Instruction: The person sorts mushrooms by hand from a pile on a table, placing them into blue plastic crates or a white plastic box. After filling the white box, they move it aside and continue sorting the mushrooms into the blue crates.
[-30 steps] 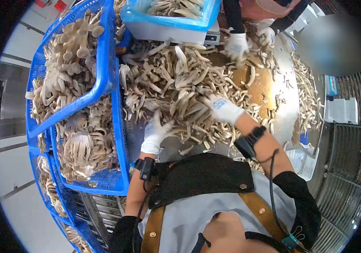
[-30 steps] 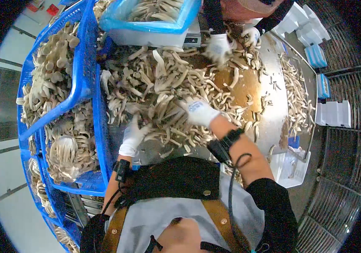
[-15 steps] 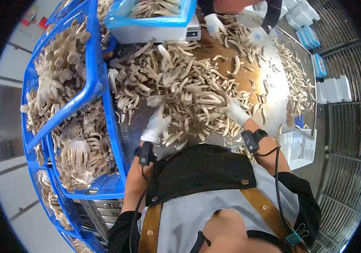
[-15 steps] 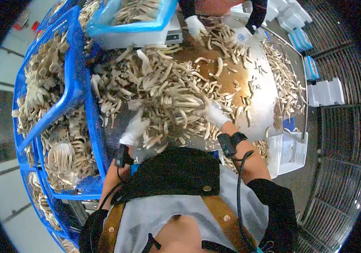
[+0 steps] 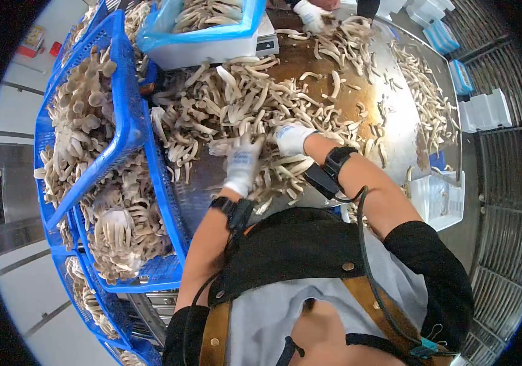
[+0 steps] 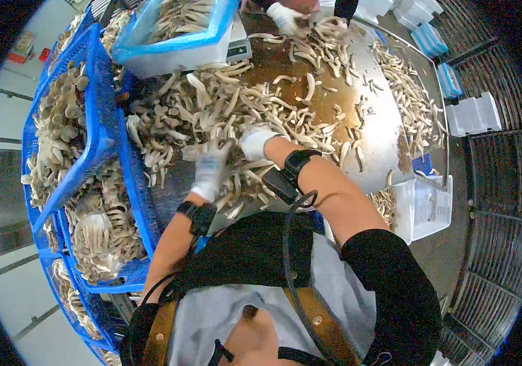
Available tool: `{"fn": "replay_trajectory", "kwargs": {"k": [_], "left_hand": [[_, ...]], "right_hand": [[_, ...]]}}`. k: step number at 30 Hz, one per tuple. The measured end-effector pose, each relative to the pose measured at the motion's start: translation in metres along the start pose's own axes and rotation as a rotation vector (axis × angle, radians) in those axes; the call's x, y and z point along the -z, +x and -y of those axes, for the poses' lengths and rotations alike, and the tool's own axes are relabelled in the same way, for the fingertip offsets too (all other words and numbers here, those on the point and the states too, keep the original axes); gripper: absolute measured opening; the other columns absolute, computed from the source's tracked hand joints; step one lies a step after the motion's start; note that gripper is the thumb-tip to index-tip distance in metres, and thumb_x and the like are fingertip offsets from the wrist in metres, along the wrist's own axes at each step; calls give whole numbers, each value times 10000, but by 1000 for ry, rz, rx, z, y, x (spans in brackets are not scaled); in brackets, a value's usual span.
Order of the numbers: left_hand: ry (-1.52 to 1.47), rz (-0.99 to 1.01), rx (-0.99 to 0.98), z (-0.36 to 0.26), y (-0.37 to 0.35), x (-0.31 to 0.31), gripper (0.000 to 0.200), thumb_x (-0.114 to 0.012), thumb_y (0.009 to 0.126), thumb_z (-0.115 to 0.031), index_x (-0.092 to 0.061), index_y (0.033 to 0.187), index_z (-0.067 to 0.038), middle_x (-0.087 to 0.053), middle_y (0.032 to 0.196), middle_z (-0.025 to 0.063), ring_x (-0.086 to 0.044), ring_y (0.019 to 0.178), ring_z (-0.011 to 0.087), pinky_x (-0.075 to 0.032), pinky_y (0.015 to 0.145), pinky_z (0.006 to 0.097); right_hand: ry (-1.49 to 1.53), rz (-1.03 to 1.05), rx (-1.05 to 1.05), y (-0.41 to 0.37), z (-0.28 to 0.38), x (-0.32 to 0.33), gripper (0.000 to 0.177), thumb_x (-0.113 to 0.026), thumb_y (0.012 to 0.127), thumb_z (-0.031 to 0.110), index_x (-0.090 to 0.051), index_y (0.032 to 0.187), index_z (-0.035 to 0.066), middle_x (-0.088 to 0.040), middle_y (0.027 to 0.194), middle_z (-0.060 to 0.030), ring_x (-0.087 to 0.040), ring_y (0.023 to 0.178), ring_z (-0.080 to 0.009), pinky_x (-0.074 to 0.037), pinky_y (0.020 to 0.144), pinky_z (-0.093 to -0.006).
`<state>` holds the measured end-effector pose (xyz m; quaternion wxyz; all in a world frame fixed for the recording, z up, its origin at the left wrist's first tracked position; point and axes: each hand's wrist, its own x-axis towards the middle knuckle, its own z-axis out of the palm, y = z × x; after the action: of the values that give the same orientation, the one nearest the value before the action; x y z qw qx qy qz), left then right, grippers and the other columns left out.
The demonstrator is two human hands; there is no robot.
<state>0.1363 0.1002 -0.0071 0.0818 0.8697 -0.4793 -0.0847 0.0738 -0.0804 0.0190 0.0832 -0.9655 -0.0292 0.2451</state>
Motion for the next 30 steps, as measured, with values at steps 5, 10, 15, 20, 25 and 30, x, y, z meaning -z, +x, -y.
{"fn": "replay_trajectory", "kwargs": {"k": [5, 10, 15, 20, 25, 30], "left_hand": [[-61, -185, -233, 0, 36, 8, 304, -632, 754, -79, -659, 1053, -131, -609, 1078, 142, -584, 1033, 332, -471, 896, 446], [-433, -153, -257, -10, 64, 63, 303, -635, 758, -83, -656, 1057, -39, -649, 1064, 191, -617, 1017, 359, -495, 889, 438], [-723, -98, -207, -52, 74, 108, 447, -614, 850, -107, -549, 1282, -12, -641, 1143, 193, -626, 1047, 309, -485, 905, 359], [-1161, 99, -212, -74, 58, 119, 543, -562, 931, -87, -395, 1440, 3, -607, 1264, 156, -576, 1127, 178, -433, 979, 277], [-1424, -109, 239, -14, -5, 114, 491, -539, 965, -135, -421, 1421, 6, -550, 1342, 151, -540, 1194, 195, -414, 1005, 273], [-830, -395, 431, 43, -70, 31, 488, -551, 958, -119, -429, 1407, 27, -540, 1351, 153, -527, 1183, 207, -390, 1019, 302]], "right_hand": [[210, -324, 43, -11, -21, -17, 287, -579, 791, 178, -705, 1016, 52, -676, 1002, -193, -645, 951, -375, -513, 841, -431], [897, -599, 57, -46, -16, 13, 357, -522, 836, -62, -584, 1184, -19, -629, 1079, -141, -629, 1021, -232, -508, 900, -336], [958, -993, 3, -42, -24, -11, 314, -514, 933, 67, -515, 1239, 0, -616, 1155, -202, -588, 1081, -333, -465, 925, -374], [1741, -809, -19, -99, -31, 5, 358, -478, 984, 85, -433, 1339, 64, -590, 1042, -42, -534, 800, -138, -461, 686, -261], [1028, -404, -436, -220, -83, -16, 524, -601, 889, 168, -439, 1375, 61, -591, 1045, -89, -577, 791, -201, -501, 666, -322], [201, -196, -292, -186, -44, -27, 673, -752, 728, 235, -484, 1306, 20, -560, 1164, -207, -575, 1060, -363, -495, 913, -413]]}}
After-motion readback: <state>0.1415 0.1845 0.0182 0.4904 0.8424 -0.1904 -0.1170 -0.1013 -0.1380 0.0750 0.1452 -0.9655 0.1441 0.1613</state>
